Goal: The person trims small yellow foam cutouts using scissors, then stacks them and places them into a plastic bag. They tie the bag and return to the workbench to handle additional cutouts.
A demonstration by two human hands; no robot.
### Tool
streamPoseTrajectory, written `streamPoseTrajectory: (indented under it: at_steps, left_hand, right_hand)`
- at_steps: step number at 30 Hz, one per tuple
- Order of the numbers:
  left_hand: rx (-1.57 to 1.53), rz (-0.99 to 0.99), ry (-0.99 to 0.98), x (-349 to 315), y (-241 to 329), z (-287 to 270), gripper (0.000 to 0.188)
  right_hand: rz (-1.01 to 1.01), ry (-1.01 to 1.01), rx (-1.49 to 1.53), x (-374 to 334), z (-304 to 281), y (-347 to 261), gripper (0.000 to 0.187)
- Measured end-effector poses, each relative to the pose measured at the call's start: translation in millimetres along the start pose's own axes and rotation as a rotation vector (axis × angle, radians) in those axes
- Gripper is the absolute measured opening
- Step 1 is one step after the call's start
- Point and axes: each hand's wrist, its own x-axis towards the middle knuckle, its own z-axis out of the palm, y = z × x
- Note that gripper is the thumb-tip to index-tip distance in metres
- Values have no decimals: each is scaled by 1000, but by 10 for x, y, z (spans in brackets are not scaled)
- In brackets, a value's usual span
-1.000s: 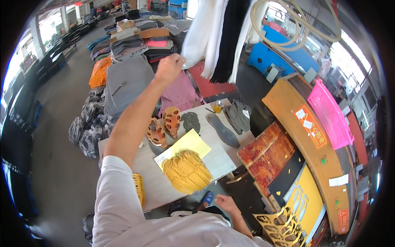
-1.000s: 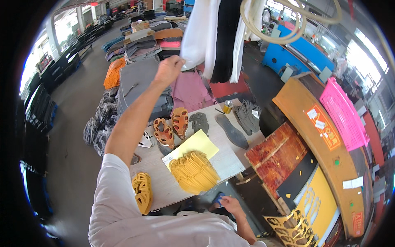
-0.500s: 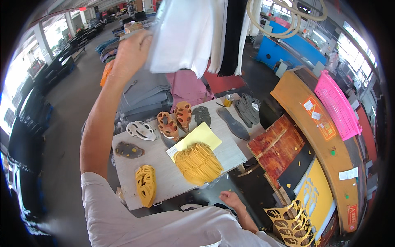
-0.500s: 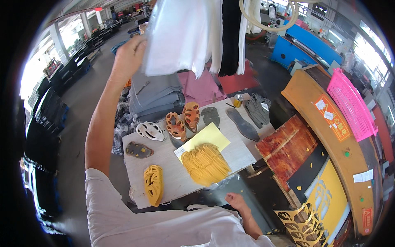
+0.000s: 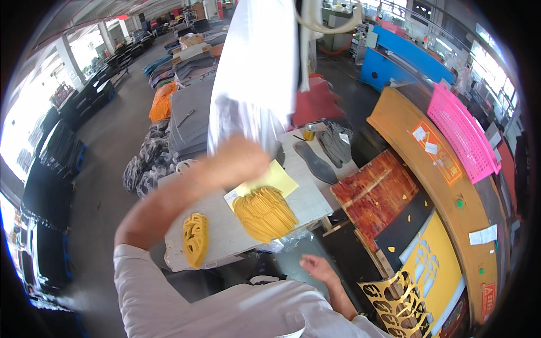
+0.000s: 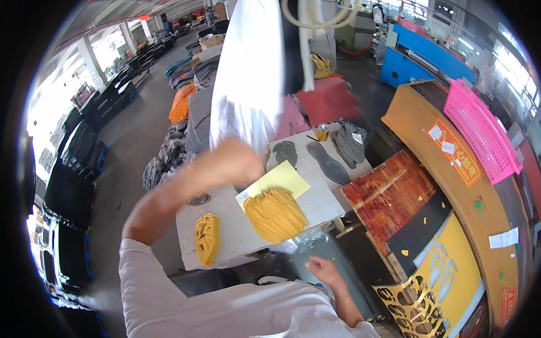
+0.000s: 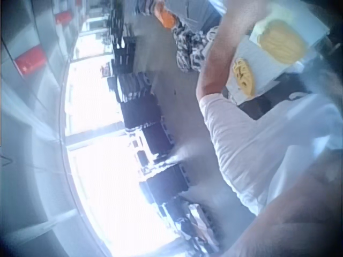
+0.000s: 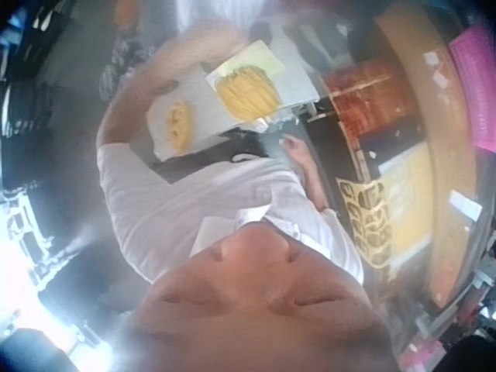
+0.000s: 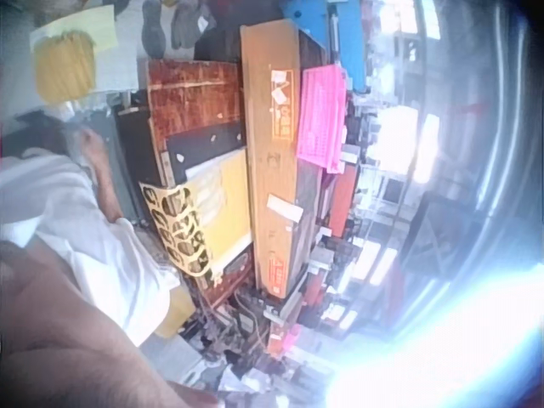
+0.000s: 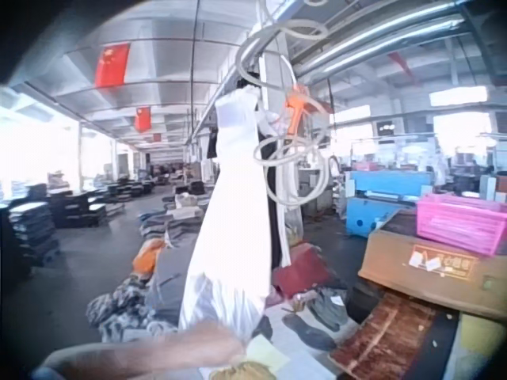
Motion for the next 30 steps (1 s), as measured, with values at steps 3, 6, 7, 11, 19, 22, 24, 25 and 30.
streamPoseTrajectory:
  at_steps: [3,6,7,11,19,22,24,25,30]
  left_hand:
    - [-423,494,-108,110,1138,733,41]
    - [-755,860,-348,86,2285,1246,47]
    - [-761,870,-346,34,2603,1383,46]
    - [-1263,732,-347,-105,3459,1803,40]
    - [-1503,158,20,-596,2763,1362,22]
    - [-1198,-316,1007,-689,2031,1133,23]
    - [-915,-257,1052,-409,1621,1223,27]
    - [-1058,-187,712,-361,1498,1353,27]
    - [-1842,-128,-209,-350,1379,2154,27]
  right_hand:
    - [-291,-153,908,-214,-344,-689,81]
    - [-466,-202,578,-199,-558,-1274,70]
    - [-458,-195,458,-169,-529,-1397,60]
    - [-181,-105,547,-21,-420,-1511,35]
    - [-125,-152,591,-101,-689,-1286,35]
    - [-214,-204,527,-245,-717,-1271,41]
    - [-186,-259,505,-300,-732,-1240,41]
    - [-172,-225,465,-303,-740,-1214,39]
    - [-126,-61,238,-117,-839,-1129,32]
